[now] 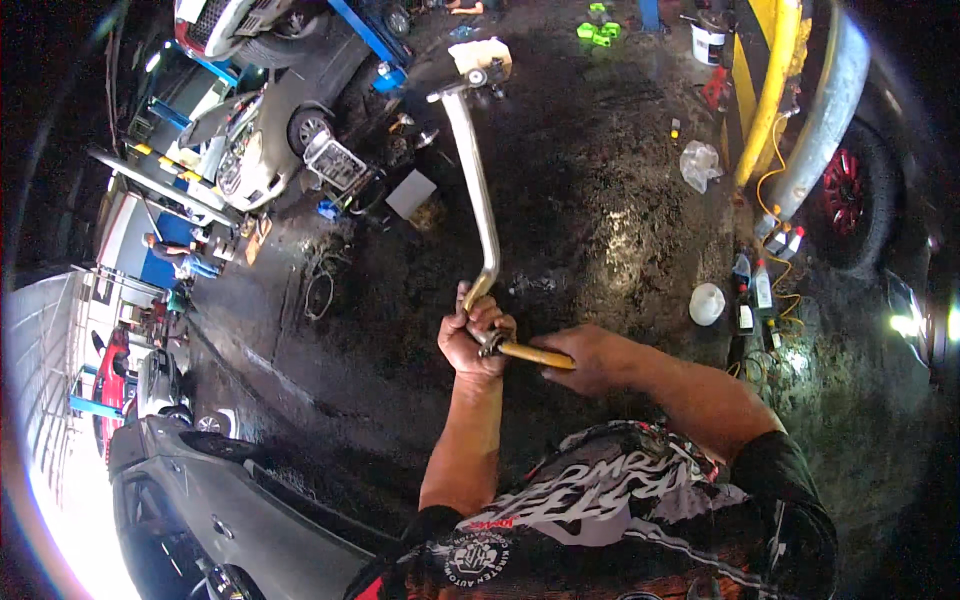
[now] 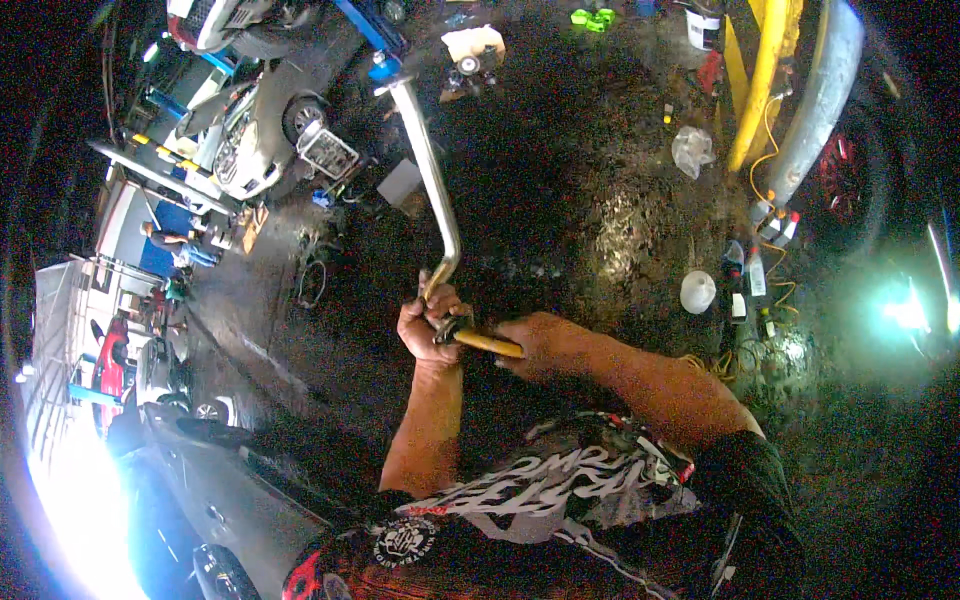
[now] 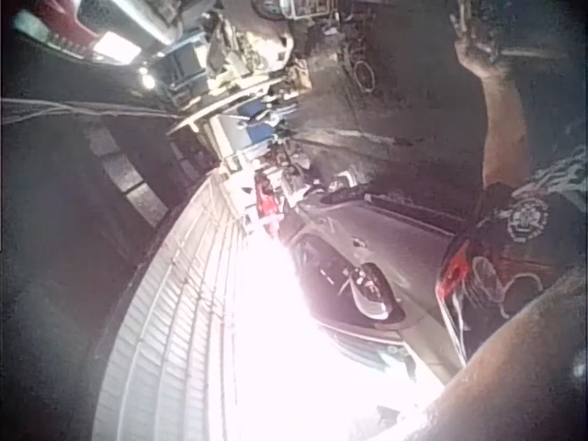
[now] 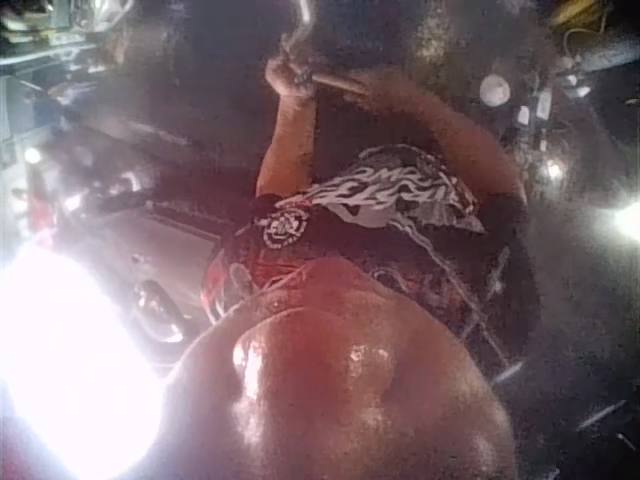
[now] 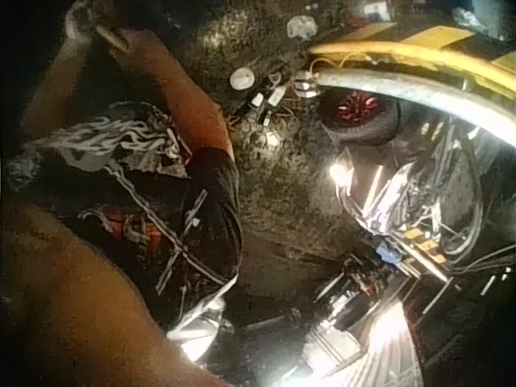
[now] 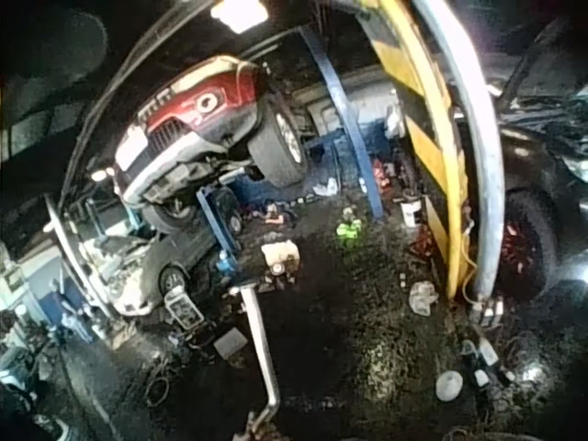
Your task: The person unfastens engine components using a wrench, blows air through a metal pipe with an air nozzle, wipes the pipe with a cloth, and searches through a hardware container.
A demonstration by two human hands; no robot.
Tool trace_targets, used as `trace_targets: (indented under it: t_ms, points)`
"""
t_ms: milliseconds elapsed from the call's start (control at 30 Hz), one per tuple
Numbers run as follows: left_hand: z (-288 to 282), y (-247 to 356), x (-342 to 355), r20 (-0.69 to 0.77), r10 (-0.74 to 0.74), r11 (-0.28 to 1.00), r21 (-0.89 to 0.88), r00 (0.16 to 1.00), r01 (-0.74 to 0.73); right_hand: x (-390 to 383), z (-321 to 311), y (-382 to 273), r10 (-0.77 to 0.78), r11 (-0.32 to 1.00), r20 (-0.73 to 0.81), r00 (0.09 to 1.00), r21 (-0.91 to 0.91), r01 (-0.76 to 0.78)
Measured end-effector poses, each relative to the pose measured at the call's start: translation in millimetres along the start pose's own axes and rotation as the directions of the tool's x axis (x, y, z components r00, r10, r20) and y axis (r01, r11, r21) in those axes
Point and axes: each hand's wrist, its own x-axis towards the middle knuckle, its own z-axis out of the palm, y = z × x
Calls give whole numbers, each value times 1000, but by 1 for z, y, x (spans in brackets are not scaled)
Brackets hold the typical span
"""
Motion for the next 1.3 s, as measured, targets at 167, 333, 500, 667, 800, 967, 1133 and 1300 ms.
trace_targets:
  t_ms: [167, 333, 500, 667, 800, 967, 1133, 1300]
  points:
    - [-4, 2, 3, 67, 16, 1000, -16, 998, -15, 0, 1, 2, 22, 999, -58, 998, -35, -24]
    - [-6, 1, 1, 44, 39, 999, 26, 998, -40, 3, 5, 9, 31, 996, -57, 998, -77, -35]
    - [-1, -1, 2, 15, 71, 997, 29, 997, -71, 1, 2, 7, 70, 994, 19, 997, 77, -71]
    - [6, -2, 2, 47, 116, 984, 128, 992, -121, 0, -4, -3, 203, 979, 6, 979, 36, -203]
    - [11, -1, 0, 51, 121, 980, 155, 991, -127, 1, -6, -5, 99, 995, 14, 995, 4, -99]
    - [14, 0, -1, 41, 218, 936, 275, 975, -220, -2, 1, 0, 214, 971, -43, 976, 120, -207]
    - [26, 0, 3, 181, 274, 883, 343, 945, -322, 1, 1, 2, 100, 980, -27, 995, 174, -93]
    - [42, -1, 0, 159, 299, 899, 282, 941, -334, 0, -4, -9, 246, 927, -19, 969, 298, -229]
